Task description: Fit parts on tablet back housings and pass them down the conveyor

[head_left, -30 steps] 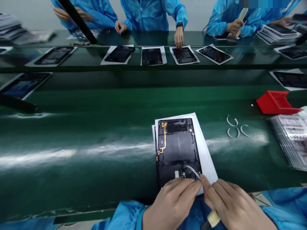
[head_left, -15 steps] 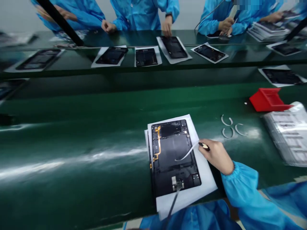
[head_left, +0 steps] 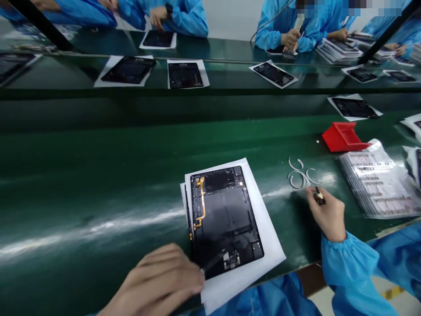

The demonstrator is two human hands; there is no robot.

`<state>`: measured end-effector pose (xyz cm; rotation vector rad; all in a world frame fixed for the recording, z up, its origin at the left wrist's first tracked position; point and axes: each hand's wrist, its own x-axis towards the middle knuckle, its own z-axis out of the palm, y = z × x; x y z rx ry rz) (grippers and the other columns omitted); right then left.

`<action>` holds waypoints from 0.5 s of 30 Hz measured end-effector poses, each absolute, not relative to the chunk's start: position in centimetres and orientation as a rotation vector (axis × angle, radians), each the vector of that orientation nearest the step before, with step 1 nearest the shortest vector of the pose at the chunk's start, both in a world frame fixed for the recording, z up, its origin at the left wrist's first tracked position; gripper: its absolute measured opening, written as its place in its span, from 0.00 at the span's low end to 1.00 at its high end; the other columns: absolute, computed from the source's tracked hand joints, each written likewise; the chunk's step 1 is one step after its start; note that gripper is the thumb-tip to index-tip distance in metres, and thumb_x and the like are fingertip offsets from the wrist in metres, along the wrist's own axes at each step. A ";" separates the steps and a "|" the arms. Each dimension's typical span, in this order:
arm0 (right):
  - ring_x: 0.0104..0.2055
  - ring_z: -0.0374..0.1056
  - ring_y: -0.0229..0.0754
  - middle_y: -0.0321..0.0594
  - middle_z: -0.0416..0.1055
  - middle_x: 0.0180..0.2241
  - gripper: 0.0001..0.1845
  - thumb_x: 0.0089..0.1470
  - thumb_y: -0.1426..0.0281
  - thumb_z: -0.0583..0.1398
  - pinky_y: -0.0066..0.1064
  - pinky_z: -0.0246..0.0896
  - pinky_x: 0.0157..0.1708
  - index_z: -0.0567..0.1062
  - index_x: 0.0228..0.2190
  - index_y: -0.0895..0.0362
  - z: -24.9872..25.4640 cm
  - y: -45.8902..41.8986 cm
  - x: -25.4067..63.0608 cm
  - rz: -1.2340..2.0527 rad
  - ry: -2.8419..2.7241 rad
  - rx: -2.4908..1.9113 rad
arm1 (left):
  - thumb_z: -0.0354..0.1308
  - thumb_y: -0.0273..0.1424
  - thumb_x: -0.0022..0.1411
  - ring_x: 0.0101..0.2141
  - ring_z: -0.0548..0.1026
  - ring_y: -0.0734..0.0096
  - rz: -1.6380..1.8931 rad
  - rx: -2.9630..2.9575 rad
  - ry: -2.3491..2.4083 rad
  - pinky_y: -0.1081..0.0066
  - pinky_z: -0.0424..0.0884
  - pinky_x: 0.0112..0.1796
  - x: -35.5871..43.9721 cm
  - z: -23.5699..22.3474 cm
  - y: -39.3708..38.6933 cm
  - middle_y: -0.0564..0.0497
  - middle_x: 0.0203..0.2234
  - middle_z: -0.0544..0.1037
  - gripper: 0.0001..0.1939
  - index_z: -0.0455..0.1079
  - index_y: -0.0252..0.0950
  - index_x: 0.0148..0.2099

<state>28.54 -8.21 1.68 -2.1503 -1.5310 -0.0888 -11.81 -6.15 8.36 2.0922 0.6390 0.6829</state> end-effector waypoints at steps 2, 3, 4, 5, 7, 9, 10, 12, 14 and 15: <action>0.21 0.66 0.37 0.39 0.72 0.24 0.17 0.59 0.61 0.56 0.27 0.61 0.26 0.77 0.40 0.60 2.1 -8.7 26.8 -0.075 -1.531 -2.078 | 0.60 0.20 0.59 0.29 0.79 0.67 0.782 2.120 0.667 0.71 0.74 0.31 -11.3 8.4 -4.6 0.52 0.30 0.82 0.14 0.74 0.44 0.44; 0.24 0.68 0.38 0.40 0.73 0.27 0.15 0.59 0.64 0.56 0.28 0.64 0.28 0.76 0.41 0.59 2.3 -8.8 25.4 -0.036 -1.579 -2.009 | 0.61 0.21 0.59 0.29 0.79 0.68 0.824 2.127 0.711 0.72 0.74 0.31 -10.8 8.3 -3.8 0.51 0.30 0.81 0.11 0.75 0.42 0.42; 0.27 0.70 0.40 0.41 0.74 0.29 0.13 0.60 0.66 0.56 0.28 0.66 0.31 0.76 0.41 0.59 2.4 -8.9 23.9 0.033 -1.661 -1.917 | 0.61 0.22 0.59 0.30 0.78 0.69 0.861 2.128 0.767 0.72 0.74 0.31 -10.3 8.0 -3.0 0.51 0.31 0.80 0.09 0.76 0.41 0.40; 0.30 0.72 0.41 0.42 0.74 0.31 0.12 0.60 0.68 0.55 0.29 0.68 0.33 0.76 0.41 0.58 2.5 -9.0 22.3 0.148 -1.776 -1.800 | 0.62 0.24 0.59 0.30 0.77 0.70 0.893 2.121 0.827 0.73 0.73 0.31 -9.8 7.7 -2.2 0.50 0.31 0.79 0.06 0.76 0.40 0.38; 0.37 0.73 0.41 0.44 0.75 0.38 0.14 0.61 0.73 0.52 0.30 0.70 0.38 0.74 0.44 0.58 2.3 -9.0 19.2 0.345 -1.983 -1.594 | 0.64 0.26 0.58 0.32 0.76 0.71 0.929 2.100 0.920 0.74 0.72 0.32 -8.6 6.7 -0.5 0.49 0.31 0.77 0.02 0.77 0.37 0.35; 0.41 0.74 0.41 0.47 0.73 0.45 0.17 0.61 0.76 0.50 0.31 0.72 0.40 0.72 0.48 0.59 1.9 -8.9 16.8 0.398 -2.148 -1.479 | 0.64 0.28 0.58 0.33 0.75 0.71 0.923 2.089 0.954 0.72 0.71 0.35 -7.5 5.4 1.2 0.49 0.31 0.76 0.01 0.77 0.36 0.33; 0.42 0.74 0.42 0.48 0.73 0.47 0.19 0.60 0.78 0.50 0.31 0.72 0.40 0.72 0.49 0.59 1.6 -8.8 16.1 0.388 -2.213 -1.442 | 0.65 0.29 0.58 0.33 0.75 0.71 0.899 2.090 0.958 0.71 0.71 0.36 -7.0 4.8 2.0 0.49 0.31 0.75 0.02 0.76 0.35 0.32; 0.41 0.75 0.43 0.49 0.72 0.49 0.21 0.58 0.80 0.49 0.33 0.74 0.39 0.72 0.50 0.61 1.2 -8.5 15.2 0.338 -2.287 -1.392 | 0.65 0.31 0.58 0.35 0.74 0.70 0.819 2.096 0.957 0.69 0.70 0.40 -6.1 3.7 3.3 0.49 0.32 0.76 0.04 0.76 0.35 0.32; 0.42 0.75 0.43 0.49 0.73 0.49 0.22 0.56 0.81 0.48 0.33 0.74 0.39 0.73 0.49 0.61 0.8 -8.4 15.1 0.316 -2.289 -1.363 | 0.65 0.32 0.57 0.38 0.74 0.68 0.742 2.109 0.959 0.67 0.69 0.43 -5.5 2.9 4.1 0.49 0.34 0.76 0.06 0.75 0.35 0.31; 0.43 0.75 0.43 0.49 0.73 0.50 0.23 0.56 0.82 0.48 0.33 0.74 0.40 0.73 0.49 0.61 0.7 -8.3 15.2 0.319 -2.274 -1.356 | 0.65 0.33 0.57 0.39 0.74 0.67 0.715 2.117 0.960 0.66 0.68 0.44 -5.3 2.6 4.3 0.49 0.34 0.77 0.06 0.75 0.35 0.31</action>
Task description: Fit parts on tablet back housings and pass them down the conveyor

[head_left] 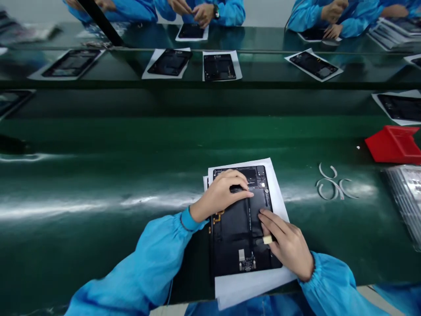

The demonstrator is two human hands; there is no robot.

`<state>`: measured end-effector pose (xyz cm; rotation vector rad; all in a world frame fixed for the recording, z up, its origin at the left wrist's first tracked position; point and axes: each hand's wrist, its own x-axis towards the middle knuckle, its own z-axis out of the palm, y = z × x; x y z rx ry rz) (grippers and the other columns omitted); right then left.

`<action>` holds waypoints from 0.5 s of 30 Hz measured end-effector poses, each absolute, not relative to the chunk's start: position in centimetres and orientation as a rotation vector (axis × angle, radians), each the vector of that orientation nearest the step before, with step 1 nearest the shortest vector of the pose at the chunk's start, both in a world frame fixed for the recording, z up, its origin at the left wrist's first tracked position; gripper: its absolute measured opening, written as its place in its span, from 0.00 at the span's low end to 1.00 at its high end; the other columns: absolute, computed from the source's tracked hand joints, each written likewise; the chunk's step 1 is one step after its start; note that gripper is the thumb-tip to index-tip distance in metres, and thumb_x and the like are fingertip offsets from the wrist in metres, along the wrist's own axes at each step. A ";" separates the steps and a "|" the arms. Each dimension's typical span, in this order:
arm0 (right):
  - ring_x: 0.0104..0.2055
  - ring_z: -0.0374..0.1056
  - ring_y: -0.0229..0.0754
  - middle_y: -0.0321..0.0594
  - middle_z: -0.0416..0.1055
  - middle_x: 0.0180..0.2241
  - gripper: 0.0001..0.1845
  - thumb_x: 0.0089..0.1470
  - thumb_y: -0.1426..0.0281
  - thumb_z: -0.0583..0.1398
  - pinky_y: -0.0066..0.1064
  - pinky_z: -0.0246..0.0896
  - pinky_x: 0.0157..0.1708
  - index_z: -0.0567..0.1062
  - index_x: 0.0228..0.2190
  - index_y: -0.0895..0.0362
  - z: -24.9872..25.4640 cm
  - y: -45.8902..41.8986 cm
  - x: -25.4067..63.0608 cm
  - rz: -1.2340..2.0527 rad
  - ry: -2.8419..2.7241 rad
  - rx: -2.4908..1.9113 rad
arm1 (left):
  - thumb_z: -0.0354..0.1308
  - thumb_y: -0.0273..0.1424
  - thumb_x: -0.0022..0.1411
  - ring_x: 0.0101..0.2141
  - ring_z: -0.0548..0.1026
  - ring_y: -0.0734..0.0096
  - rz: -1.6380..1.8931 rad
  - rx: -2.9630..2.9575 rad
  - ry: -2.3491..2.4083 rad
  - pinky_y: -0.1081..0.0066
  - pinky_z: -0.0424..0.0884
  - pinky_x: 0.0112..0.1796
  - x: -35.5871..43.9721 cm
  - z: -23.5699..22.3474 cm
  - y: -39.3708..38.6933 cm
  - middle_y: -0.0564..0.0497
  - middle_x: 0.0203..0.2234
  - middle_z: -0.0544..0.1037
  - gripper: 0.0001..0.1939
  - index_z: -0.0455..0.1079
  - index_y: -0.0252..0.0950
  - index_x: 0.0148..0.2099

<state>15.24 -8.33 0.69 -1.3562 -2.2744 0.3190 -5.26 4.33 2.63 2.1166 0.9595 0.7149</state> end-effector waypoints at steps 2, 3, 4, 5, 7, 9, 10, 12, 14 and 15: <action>0.44 0.74 0.43 0.48 0.72 0.50 0.23 0.56 0.82 0.49 0.33 0.74 0.41 0.72 0.49 0.60 0.4 -8.4 15.5 0.353 -2.251 -1.357 | 0.66 0.33 0.56 0.40 0.74 0.66 0.682 2.125 0.973 0.65 0.67 0.45 -5.0 2.2 4.6 0.50 0.35 0.77 0.06 0.75 0.36 0.30; 0.45 0.74 0.43 0.48 0.72 0.51 0.23 0.55 0.82 0.49 0.33 0.74 0.41 0.72 0.50 0.60 0.2 -8.4 15.6 0.373 -2.246 -1.356 | 0.66 0.33 0.56 0.40 0.74 0.66 0.673 2.124 0.984 0.64 0.66 0.45 -5.0 2.0 4.7 0.50 0.36 0.78 0.06 0.74 0.36 0.30; 0.46 0.74 0.43 0.48 0.72 0.52 0.24 0.55 0.83 0.49 0.34 0.74 0.42 0.72 0.50 0.60 0.0 -8.5 15.7 0.391 -2.245 -1.355 | 0.66 0.33 0.56 0.40 0.74 0.66 0.665 2.120 0.995 0.64 0.65 0.45 -5.0 1.9 4.7 0.50 0.36 0.78 0.06 0.74 0.36 0.30; 0.46 0.74 0.44 0.48 0.71 0.52 0.24 0.55 0.83 0.49 0.34 0.74 0.43 0.71 0.50 0.60 -0.2 -8.6 15.8 0.406 -2.246 -1.355 | 0.66 0.33 0.56 0.40 0.73 0.66 0.656 2.115 1.005 0.64 0.65 0.45 -5.0 1.8 4.8 0.51 0.36 0.78 0.07 0.74 0.36 0.30; 0.48 0.73 0.44 0.48 0.71 0.53 0.25 0.54 0.83 0.49 0.35 0.73 0.45 0.70 0.51 0.60 -0.5 -8.7 15.9 0.433 -2.249 -1.353 | 0.66 0.33 0.57 0.40 0.73 0.66 0.636 2.111 1.015 0.65 0.64 0.45 -5.0 1.7 4.8 0.51 0.36 0.77 0.07 0.74 0.36 0.30; 0.49 0.72 0.44 0.48 0.70 0.53 0.25 0.55 0.83 0.49 0.36 0.72 0.46 0.70 0.52 0.60 -0.8 -8.8 16.0 0.455 -2.251 -1.347 | 0.65 0.34 0.57 0.40 0.73 0.66 0.625 2.118 1.010 0.65 0.64 0.45 -5.1 1.6 4.8 0.52 0.37 0.77 0.07 0.74 0.36 0.31; 0.50 0.72 0.45 0.49 0.70 0.53 0.24 0.56 0.82 0.49 0.36 0.72 0.46 0.69 0.52 0.60 -0.8 -8.8 16.1 0.466 -2.252 -1.346 | 0.65 0.34 0.58 0.40 0.72 0.67 0.620 2.124 1.008 0.65 0.63 0.45 -5.1 1.5 4.8 0.52 0.37 0.77 0.07 0.74 0.36 0.31; 0.51 0.71 0.45 0.49 0.70 0.53 0.23 0.57 0.81 0.50 0.36 0.72 0.46 0.69 0.53 0.60 -0.9 -8.8 16.1 0.477 -2.257 -1.345 | 0.64 0.34 0.58 0.41 0.72 0.67 0.617 2.138 1.005 0.65 0.63 0.45 -5.1 1.5 4.8 0.52 0.37 0.77 0.07 0.74 0.37 0.32; 0.50 0.71 0.45 0.49 0.70 0.53 0.22 0.58 0.81 0.50 0.36 0.72 0.46 0.69 0.52 0.59 -0.9 -8.8 16.1 0.476 -2.262 -1.350 | 0.64 0.35 0.59 0.40 0.72 0.66 0.613 2.152 1.005 0.65 0.62 0.45 -5.2 1.5 4.8 0.52 0.37 0.77 0.07 0.74 0.37 0.32; 0.50 0.71 0.45 0.49 0.70 0.53 0.22 0.58 0.81 0.50 0.36 0.73 0.45 0.69 0.52 0.59 -0.8 -8.8 16.1 0.474 -2.263 -1.352 | 0.63 0.35 0.59 0.40 0.72 0.66 0.611 2.157 1.005 0.65 0.62 0.45 -5.2 1.5 4.8 0.52 0.37 0.77 0.07 0.74 0.37 0.32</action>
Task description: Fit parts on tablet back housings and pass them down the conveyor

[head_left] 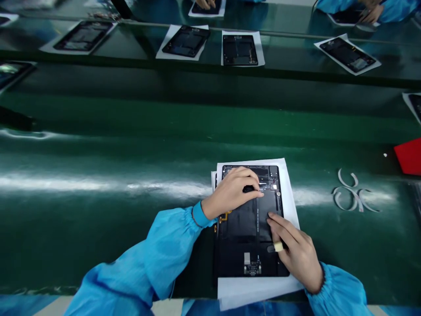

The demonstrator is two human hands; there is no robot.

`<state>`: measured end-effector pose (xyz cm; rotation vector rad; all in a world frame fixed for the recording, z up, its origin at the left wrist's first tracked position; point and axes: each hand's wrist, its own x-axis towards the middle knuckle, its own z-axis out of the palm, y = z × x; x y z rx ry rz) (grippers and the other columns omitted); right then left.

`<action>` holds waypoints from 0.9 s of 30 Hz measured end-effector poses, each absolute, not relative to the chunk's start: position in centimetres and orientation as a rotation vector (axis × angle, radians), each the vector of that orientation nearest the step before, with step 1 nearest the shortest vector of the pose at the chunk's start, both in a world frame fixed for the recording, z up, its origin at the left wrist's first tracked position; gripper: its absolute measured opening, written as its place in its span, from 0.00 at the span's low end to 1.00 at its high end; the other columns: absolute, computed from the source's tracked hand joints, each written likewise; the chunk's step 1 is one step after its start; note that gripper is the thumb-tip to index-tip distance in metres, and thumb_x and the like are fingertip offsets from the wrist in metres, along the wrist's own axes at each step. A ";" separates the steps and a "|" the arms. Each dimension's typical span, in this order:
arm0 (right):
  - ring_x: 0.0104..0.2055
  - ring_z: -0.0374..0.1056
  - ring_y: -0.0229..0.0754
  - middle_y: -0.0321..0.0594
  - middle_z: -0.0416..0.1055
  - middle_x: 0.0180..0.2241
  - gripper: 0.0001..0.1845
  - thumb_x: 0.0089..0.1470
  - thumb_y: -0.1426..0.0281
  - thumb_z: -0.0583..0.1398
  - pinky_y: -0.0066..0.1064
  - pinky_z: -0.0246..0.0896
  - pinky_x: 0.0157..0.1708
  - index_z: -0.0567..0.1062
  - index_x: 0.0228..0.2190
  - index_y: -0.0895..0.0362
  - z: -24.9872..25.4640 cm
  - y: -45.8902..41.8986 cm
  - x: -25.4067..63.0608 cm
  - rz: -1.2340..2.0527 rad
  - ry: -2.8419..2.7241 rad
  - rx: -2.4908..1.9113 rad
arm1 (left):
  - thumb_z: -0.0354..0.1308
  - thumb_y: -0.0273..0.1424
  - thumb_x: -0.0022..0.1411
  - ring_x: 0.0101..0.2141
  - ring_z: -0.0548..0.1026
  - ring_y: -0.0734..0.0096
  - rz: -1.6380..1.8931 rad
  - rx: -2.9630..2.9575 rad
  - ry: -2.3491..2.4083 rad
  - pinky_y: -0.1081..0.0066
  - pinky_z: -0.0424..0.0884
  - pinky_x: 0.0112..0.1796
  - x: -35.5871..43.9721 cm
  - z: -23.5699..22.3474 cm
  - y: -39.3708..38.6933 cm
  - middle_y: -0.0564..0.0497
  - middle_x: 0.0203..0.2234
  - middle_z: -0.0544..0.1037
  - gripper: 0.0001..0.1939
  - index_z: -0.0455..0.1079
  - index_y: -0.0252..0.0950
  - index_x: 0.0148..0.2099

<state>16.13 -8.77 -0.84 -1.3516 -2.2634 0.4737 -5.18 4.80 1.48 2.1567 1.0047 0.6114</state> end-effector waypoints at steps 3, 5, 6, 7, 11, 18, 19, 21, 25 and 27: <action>0.50 0.71 0.45 0.49 0.70 0.53 0.23 0.57 0.82 0.50 0.35 0.73 0.45 0.69 0.52 0.59 -0.8 -8.8 16.1 0.483 -2.256 -1.355 | 0.63 0.35 0.59 0.41 0.72 0.66 0.607 2.167 1.002 0.65 0.62 0.45 -5.2 1.4 4.7 0.52 0.38 0.77 0.07 0.74 0.37 0.32; 0.50 0.71 0.44 0.48 0.71 0.53 0.22 0.57 0.82 0.50 0.35 0.72 0.46 0.69 0.52 0.60 -0.8 -8.8 16.1 0.493 -2.245 -1.354 | 0.63 0.34 0.59 0.41 0.72 0.66 0.611 2.173 1.000 0.65 0.61 0.45 -5.2 1.3 4.7 0.52 0.38 0.77 0.07 0.73 0.37 0.32; 0.50 0.71 0.44 0.48 0.71 0.53 0.22 0.57 0.82 0.51 0.35 0.72 0.46 0.70 0.52 0.60 -0.8 -8.8 16.1 0.497 -2.241 -1.353 | 0.63 0.34 0.59 0.41 0.72 0.67 0.613 2.177 0.998 0.65 0.61 0.45 -5.2 1.3 4.7 0.52 0.38 0.77 0.07 0.73 0.37 0.32; 0.51 0.71 0.44 0.48 0.71 0.53 0.22 0.57 0.81 0.51 0.35 0.72 0.47 0.70 0.52 0.60 -0.8 -8.8 16.1 0.497 -2.239 -1.354 | 0.63 0.34 0.60 0.41 0.72 0.67 0.616 2.181 0.996 0.65 0.61 0.45 -5.2 1.3 4.7 0.53 0.37 0.77 0.07 0.73 0.37 0.32; 0.52 0.70 0.44 0.46 0.69 0.54 0.24 0.56 0.82 0.50 0.36 0.71 0.48 0.69 0.53 0.59 -1.0 -8.9 16.1 0.506 -2.238 -1.360 | 0.63 0.35 0.60 0.41 0.72 0.67 0.614 2.195 0.992 0.65 0.62 0.45 -5.2 1.1 4.7 0.53 0.38 0.76 0.07 0.73 0.37 0.32; 0.50 0.71 0.45 0.46 0.69 0.55 0.26 0.55 0.83 0.50 0.36 0.72 0.45 0.68 0.54 0.58 -0.9 -8.8 16.2 0.484 -2.257 -1.359 | 0.62 0.37 0.60 0.42 0.72 0.65 0.614 2.225 0.999 0.63 0.62 0.45 -5.2 0.7 4.7 0.52 0.38 0.77 0.08 0.73 0.38 0.32; 0.50 0.71 0.45 0.46 0.69 0.55 0.27 0.56 0.83 0.49 0.36 0.72 0.45 0.67 0.55 0.58 -0.7 -8.8 16.2 0.467 -2.273 -1.356 | 0.62 0.36 0.60 0.42 0.72 0.65 0.616 2.233 0.995 0.64 0.62 0.45 -5.3 0.7 4.7 0.52 0.38 0.77 0.08 0.73 0.38 0.33; 0.50 0.71 0.45 0.48 0.68 0.55 0.28 0.57 0.83 0.49 0.35 0.72 0.43 0.64 0.58 0.59 0.0 -9.1 16.2 0.416 -2.321 -1.320 | 0.62 0.36 0.60 0.43 0.71 0.64 0.614 2.249 0.995 0.63 0.63 0.46 -5.3 0.8 4.5 0.51 0.39 0.77 0.07 0.72 0.39 0.37; 0.40 0.75 0.44 0.51 0.71 0.52 0.24 0.61 0.78 0.51 0.32 0.73 0.34 0.61 0.58 0.65 1.8 -9.8 15.6 0.375 -2.502 -1.167 | 0.60 0.37 0.62 0.49 0.69 0.59 0.610 2.299 1.015 0.60 0.64 0.49 -5.3 1.1 4.2 0.47 0.47 0.74 0.16 0.67 0.38 0.50; 0.33 0.75 0.43 0.51 0.72 0.51 0.22 0.62 0.77 0.51 0.34 0.73 0.29 0.64 0.56 0.68 2.4 -9.8 14.9 0.347 -2.612 -1.146 | 0.59 0.36 0.63 0.51 0.68 0.59 0.630 2.318 1.000 0.59 0.63 0.51 -5.2 1.2 4.2 0.45 0.50 0.72 0.16 0.65 0.38 0.51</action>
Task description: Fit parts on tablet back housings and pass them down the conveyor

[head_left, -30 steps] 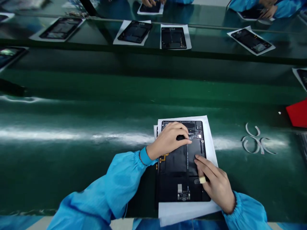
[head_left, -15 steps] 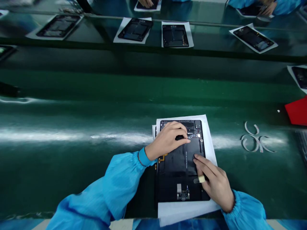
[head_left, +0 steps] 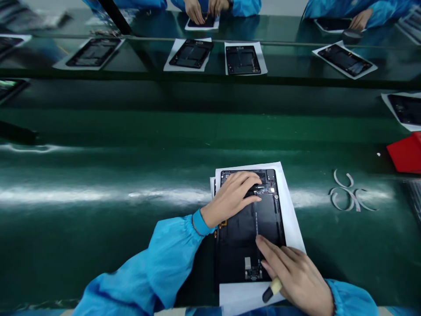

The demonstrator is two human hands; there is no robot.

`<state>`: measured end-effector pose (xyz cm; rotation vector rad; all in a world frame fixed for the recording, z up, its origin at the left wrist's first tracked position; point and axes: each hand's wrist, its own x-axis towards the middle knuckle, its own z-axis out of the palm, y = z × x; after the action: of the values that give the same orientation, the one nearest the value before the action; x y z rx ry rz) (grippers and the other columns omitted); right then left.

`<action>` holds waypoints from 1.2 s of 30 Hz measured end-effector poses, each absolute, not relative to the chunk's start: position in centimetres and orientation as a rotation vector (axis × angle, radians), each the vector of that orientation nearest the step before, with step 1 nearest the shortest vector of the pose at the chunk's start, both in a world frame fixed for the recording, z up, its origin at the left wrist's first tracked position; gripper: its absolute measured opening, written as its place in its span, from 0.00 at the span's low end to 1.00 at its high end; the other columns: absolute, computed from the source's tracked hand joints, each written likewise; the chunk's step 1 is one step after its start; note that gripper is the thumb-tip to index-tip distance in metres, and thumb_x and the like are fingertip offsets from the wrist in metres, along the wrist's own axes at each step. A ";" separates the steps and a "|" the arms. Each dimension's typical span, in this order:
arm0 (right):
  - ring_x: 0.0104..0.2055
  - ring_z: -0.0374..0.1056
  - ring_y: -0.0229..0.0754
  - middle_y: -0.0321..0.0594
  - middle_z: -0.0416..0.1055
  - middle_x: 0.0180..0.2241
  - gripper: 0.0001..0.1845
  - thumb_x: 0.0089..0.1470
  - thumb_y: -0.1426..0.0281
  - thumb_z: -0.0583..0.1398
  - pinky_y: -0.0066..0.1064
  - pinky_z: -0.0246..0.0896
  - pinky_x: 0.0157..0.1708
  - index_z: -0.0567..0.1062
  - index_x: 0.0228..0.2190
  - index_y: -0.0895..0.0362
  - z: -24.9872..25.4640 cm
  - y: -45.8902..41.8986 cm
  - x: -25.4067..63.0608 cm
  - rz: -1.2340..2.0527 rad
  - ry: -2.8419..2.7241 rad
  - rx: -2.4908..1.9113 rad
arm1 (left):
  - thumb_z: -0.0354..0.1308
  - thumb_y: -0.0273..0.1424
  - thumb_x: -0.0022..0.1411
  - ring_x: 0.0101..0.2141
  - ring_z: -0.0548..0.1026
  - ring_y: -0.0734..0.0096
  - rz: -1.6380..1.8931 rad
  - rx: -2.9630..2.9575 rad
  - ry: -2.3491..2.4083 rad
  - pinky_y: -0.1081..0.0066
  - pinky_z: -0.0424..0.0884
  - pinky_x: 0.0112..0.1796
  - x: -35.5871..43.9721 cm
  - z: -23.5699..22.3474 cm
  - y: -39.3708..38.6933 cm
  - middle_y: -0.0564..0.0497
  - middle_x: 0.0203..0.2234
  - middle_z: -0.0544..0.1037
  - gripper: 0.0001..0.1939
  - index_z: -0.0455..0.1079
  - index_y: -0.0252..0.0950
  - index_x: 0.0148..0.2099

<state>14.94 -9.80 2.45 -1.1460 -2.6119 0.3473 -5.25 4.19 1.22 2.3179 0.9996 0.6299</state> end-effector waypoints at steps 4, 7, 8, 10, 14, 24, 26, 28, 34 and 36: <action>0.29 0.74 0.44 0.50 0.71 0.53 0.28 0.53 0.84 0.51 0.35 0.72 0.25 0.64 0.56 0.69 3.0 -7.8 13.7 0.244 -2.751 -1.295 | 0.55 0.29 0.66 0.50 0.70 0.63 0.890 2.230 1.018 0.62 0.66 0.51 -5.5 1.7 3.6 0.46 0.47 0.73 0.07 0.66 0.38 0.46; 0.28 0.74 0.42 0.47 0.69 0.55 0.31 0.50 0.85 0.50 0.33 0.71 0.25 0.65 0.56 0.67 3.2 -5.2 13.2 0.207 -2.743 -1.436 | 0.54 0.25 0.65 0.46 0.73 0.65 1.044 2.223 1.115 0.63 0.67 0.49 -6.2 2.2 1.3 0.47 0.41 0.76 0.03 0.67 0.37 0.42; 0.28 0.74 0.42 0.46 0.69 0.55 0.31 0.49 0.85 0.50 0.33 0.72 0.25 0.65 0.56 0.66 3.2 -4.4 13.2 0.213 -2.730 -1.459 | 0.54 0.24 0.65 0.44 0.73 0.66 1.021 2.259 1.130 0.64 0.67 0.48 -6.6 2.3 0.1 0.48 0.39 0.77 0.04 0.68 0.37 0.41; 0.30 0.75 0.42 0.45 0.72 0.52 0.32 0.48 0.86 0.49 0.32 0.72 0.27 0.65 0.56 0.64 3.2 -3.1 13.2 0.259 -2.701 -1.465 | 0.54 0.24 0.66 0.43 0.74 0.66 0.894 2.367 1.104 0.64 0.67 0.48 -7.2 2.5 -2.6 0.50 0.37 0.79 0.05 0.69 0.37 0.41; 0.37 0.76 0.44 0.43 0.74 0.50 0.28 0.53 0.84 0.48 0.33 0.73 0.33 0.65 0.55 0.62 2.9 -2.3 13.7 0.381 -2.595 -1.396 | 0.51 0.40 0.68 0.54 0.69 0.60 0.485 2.630 0.909 0.61 0.61 0.55 -8.0 2.7 -6.9 0.48 0.49 0.77 0.18 0.69 0.35 0.53; 0.45 0.73 0.42 0.44 0.74 0.47 0.18 0.64 0.74 0.46 0.30 0.68 0.41 0.66 0.52 0.56 2.3 -2.1 15.7 0.481 -2.164 -1.410 | 0.44 0.56 0.63 0.59 0.63 0.53 0.247 2.785 0.737 0.56 0.52 0.61 -8.2 2.7 -7.7 0.44 0.59 0.68 0.38 0.61 0.30 0.61; 0.38 0.75 0.45 0.45 0.76 0.40 0.14 0.65 0.69 0.47 0.32 0.66 0.35 0.69 0.46 0.57 2.1 -1.7 16.6 0.390 -2.092 -1.568 | 0.47 0.50 0.66 0.58 0.65 0.55 0.366 2.693 0.841 0.56 0.55 0.60 -8.7 2.3 -7.6 0.44 0.55 0.72 0.29 0.64 0.33 0.57; 0.29 0.74 0.47 0.44 0.76 0.31 0.13 0.64 0.64 0.48 0.33 0.60 0.26 0.70 0.38 0.56 2.0 -1.3 17.6 0.328 -2.091 -1.757 | 0.50 0.39 0.68 0.56 0.66 0.58 0.566 2.534 1.160 0.55 0.59 0.57 -9.3 1.7 -7.2 0.44 0.50 0.74 0.14 0.67 0.37 0.50; 0.22 0.68 0.46 0.38 0.69 0.18 0.18 0.60 0.54 0.53 0.31 0.45 0.21 0.66 0.24 0.52 2.3 -0.9 19.0 0.530 -2.111 -2.019 | 0.52 0.35 0.66 0.59 0.59 0.48 0.643 2.112 1.863 0.46 0.61 0.53 -9.9 0.0 -4.8 0.42 0.51 0.67 0.06 0.63 0.39 0.42; 0.22 0.67 0.44 0.35 0.67 0.18 0.17 0.60 0.56 0.53 0.30 0.47 0.22 0.65 0.24 0.52 2.4 -1.0 18.7 0.743 -2.113 -1.884 | 0.52 0.36 0.66 0.59 0.60 0.49 0.655 2.087 1.866 0.46 0.61 0.53 -9.7 -0.1 -4.3 0.42 0.50 0.67 0.06 0.62 0.39 0.41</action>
<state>18.67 -0.96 2.44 -1.8838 -2.1132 0.7433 -9.71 -4.25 -0.15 2.0867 1.8663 0.6545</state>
